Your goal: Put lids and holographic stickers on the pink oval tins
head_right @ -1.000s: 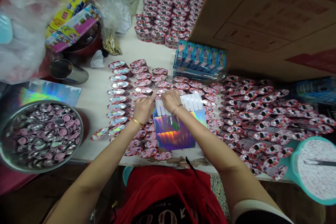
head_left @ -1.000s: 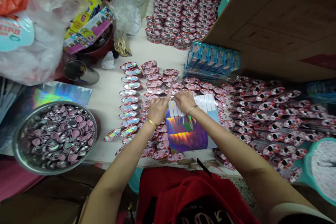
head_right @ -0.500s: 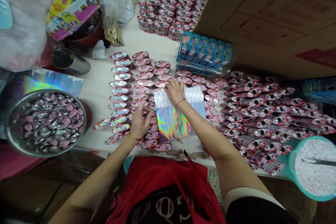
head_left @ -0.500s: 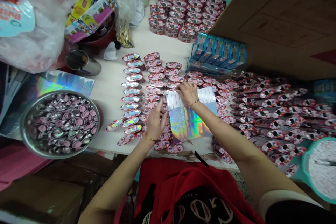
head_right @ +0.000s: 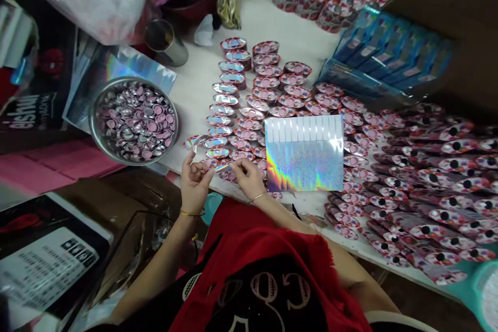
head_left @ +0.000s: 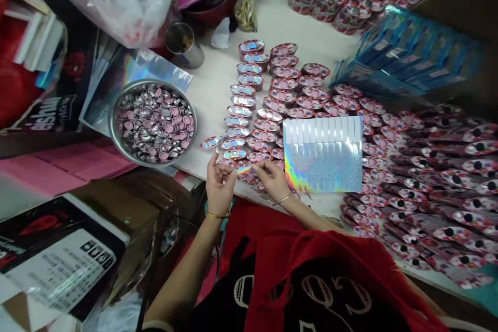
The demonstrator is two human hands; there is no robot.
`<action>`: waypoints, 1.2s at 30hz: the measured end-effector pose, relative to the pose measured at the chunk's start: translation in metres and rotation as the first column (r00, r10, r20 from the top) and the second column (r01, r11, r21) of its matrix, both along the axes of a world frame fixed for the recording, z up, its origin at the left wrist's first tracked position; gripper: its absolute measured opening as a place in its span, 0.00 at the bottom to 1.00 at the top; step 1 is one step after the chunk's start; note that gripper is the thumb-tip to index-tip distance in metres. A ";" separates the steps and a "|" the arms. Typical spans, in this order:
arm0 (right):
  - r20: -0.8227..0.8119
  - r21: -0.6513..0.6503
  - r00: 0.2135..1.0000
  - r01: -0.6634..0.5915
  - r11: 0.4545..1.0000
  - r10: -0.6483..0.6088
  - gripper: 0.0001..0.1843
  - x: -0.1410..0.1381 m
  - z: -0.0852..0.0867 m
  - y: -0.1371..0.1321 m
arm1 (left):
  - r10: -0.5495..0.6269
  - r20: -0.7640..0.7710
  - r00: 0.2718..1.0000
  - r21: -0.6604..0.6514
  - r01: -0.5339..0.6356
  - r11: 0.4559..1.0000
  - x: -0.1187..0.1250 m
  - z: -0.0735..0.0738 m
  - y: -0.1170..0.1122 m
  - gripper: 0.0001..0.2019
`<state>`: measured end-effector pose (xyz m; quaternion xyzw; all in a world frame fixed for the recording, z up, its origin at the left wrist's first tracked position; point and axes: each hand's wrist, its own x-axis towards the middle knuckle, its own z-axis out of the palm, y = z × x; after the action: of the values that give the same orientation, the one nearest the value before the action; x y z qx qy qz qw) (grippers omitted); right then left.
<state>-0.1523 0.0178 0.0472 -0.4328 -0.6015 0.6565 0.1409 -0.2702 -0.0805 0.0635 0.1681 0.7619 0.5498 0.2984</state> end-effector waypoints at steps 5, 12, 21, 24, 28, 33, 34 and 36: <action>0.218 0.355 0.961 -0.241 0.903 0.170 0.13 -0.027 -0.010 -0.014 | 0.057 -0.084 0.995 -0.065 -0.062 0.996 -0.018 -0.019 -0.034 0.34; 0.497 0.545 0.822 -0.545 0.637 0.277 0.14 -0.057 -0.032 -0.022 | -0.061 -0.385 0.921 -0.302 -0.064 0.951 -0.046 -0.051 -0.042 0.35; 0.606 0.576 0.739 -0.663 0.479 0.294 0.15 -0.065 -0.045 -0.025 | -0.260 -0.502 0.825 -0.471 -0.008 0.882 -0.049 -0.070 -0.045 0.34; 0.611 0.563 0.741 -0.654 0.505 0.279 0.13 -0.065 -0.049 -0.026 | -0.270 -0.512 0.816 -0.483 -0.014 0.875 -0.047 -0.075 -0.044 0.33; 0.541 0.580 0.792 -0.594 0.558 0.281 0.22 -0.062 -0.050 -0.023 | -0.253 -0.586 0.770 -0.450 -0.050 0.891 -0.050 -0.072 -0.046 0.28; 0.255 0.584 0.960 -0.249 0.773 0.116 0.24 -0.045 -0.033 -0.014 | -0.102 -0.640 0.762 -0.191 -0.029 0.981 -0.049 -0.033 -0.048 0.14; 0.192 0.536 0.980 -0.146 0.832 0.048 0.26 -0.039 -0.029 -0.013 | -0.071 -0.601 0.796 -0.131 -0.010 0.991 -0.045 -0.023 -0.046 0.12; 0.126 0.354 0.991 -0.010 0.935 -0.038 0.30 -0.024 -0.020 -0.011 | -0.063 -0.442 0.895 -0.037 0.051 0.998 -0.035 -0.007 -0.041 0.09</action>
<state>-0.1764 0.0063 0.0276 -0.4468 -0.7146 0.5068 0.1814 -0.3049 -0.1216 0.0561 0.3071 0.8113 0.4787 0.1353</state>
